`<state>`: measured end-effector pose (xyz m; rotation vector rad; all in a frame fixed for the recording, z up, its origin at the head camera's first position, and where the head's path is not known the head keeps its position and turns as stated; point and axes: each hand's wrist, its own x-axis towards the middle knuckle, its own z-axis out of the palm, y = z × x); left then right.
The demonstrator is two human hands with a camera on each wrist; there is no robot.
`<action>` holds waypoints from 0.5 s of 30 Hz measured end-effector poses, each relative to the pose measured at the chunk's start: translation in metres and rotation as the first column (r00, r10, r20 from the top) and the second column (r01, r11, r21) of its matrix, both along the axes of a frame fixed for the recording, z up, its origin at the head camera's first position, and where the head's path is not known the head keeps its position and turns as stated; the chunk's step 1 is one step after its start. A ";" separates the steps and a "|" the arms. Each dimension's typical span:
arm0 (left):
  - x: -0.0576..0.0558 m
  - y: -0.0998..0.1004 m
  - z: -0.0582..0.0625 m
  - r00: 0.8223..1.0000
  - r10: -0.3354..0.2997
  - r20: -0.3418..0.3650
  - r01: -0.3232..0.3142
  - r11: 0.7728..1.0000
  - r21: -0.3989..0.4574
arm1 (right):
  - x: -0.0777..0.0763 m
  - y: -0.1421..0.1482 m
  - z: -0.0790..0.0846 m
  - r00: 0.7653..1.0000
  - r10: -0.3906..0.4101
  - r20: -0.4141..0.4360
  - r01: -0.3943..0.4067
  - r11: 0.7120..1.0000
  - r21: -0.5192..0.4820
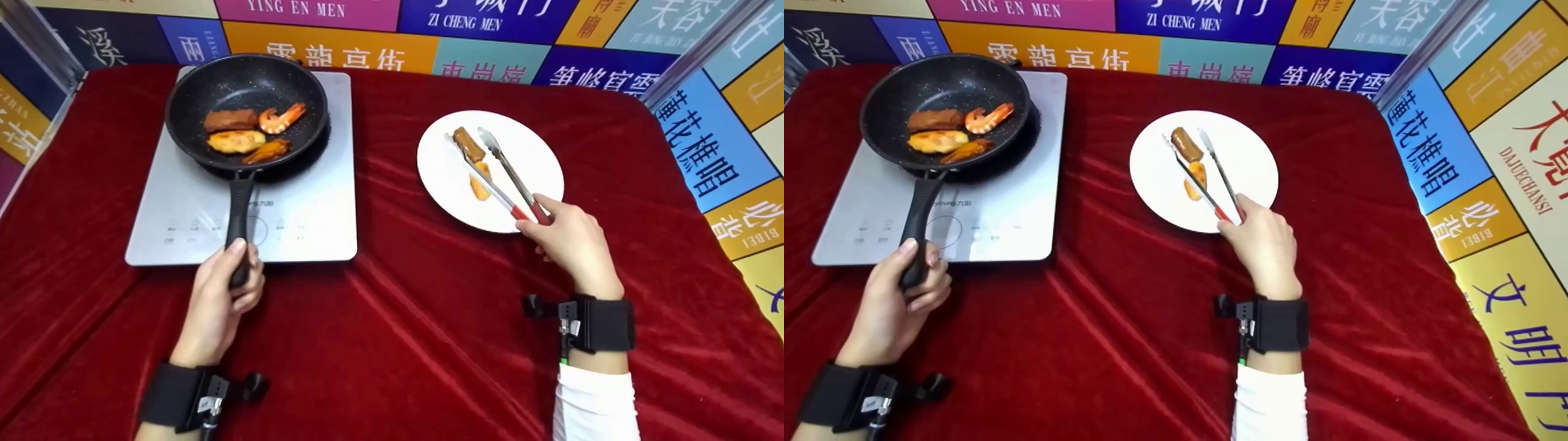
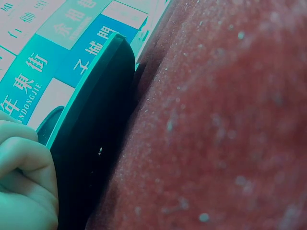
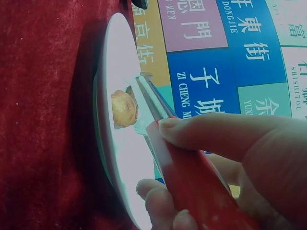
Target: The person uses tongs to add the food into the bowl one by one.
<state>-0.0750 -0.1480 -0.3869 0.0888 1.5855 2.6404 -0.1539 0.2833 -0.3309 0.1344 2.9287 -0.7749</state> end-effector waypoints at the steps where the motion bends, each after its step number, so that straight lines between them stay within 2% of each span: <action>1: 0.000 0.000 0.000 1.000 -0.001 0.001 0.001 1.000 0.002 | 0.000 0.000 0.000 1.000 0.001 0.006 -0.001 1.000 0.004; 5: 0.000 0.000 0.000 1.000 -0.002 0.004 0.002 1.000 -0.005 | 0.000 -0.001 0.000 1.000 0.002 0.024 -0.002 1.000 0.025; 11: -0.001 -0.001 0.001 1.000 0.008 0.004 -0.008 1.000 -0.012 | 0.000 -0.003 0.001 0.999 0.035 -0.030 -0.033 0.998 0.047; 15: -0.001 -0.001 0.001 1.000 0.011 0.004 -0.011 1.000 -0.009 | 0.001 -0.003 0.002 0.999 0.037 -0.022 -0.036 0.998 0.043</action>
